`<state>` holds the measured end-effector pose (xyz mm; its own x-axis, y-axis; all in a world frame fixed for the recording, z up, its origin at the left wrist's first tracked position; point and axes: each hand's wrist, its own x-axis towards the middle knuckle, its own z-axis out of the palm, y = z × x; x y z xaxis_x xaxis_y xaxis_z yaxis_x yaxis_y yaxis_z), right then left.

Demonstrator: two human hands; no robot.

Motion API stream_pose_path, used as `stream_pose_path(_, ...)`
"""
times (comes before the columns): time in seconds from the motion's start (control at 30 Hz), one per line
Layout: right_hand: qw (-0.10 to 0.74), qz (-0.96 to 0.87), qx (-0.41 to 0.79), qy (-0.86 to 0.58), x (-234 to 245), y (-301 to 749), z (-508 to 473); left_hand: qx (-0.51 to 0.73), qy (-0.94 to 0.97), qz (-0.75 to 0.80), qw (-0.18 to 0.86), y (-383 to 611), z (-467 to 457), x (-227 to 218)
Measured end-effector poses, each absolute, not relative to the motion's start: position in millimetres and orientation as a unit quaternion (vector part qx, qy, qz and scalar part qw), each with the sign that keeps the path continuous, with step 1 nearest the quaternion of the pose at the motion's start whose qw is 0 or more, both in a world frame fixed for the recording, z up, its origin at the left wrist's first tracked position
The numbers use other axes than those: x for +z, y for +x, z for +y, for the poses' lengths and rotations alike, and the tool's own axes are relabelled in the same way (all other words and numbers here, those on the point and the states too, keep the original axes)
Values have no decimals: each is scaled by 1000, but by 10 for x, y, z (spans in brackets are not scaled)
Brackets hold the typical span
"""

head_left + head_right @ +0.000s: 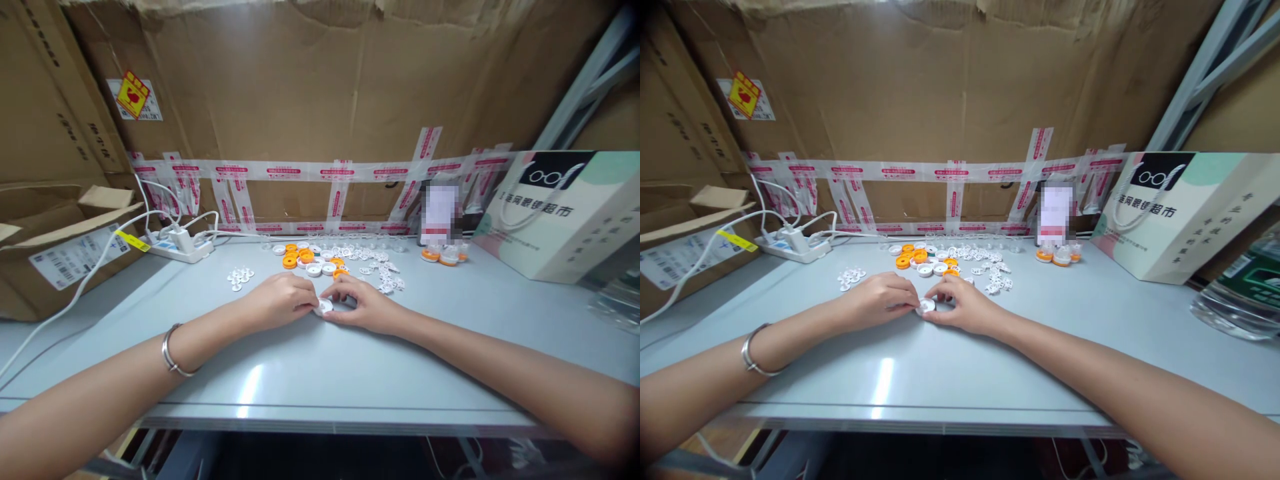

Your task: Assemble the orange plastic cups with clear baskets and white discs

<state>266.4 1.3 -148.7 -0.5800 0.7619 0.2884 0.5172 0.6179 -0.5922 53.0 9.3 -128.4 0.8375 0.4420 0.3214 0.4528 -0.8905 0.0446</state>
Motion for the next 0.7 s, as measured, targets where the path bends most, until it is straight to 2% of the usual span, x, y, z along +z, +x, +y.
stream_pose_path(0.33, 261, -859, 230, -376, -1478, 2669, -1, -173, -957, -231, -12, 411, 119, -1205)
stream_pose_path(0.7, 266, -856, 236, -375, -1469, 2677, 9, -93, -973, -198, 71, 420, 60, -1169)
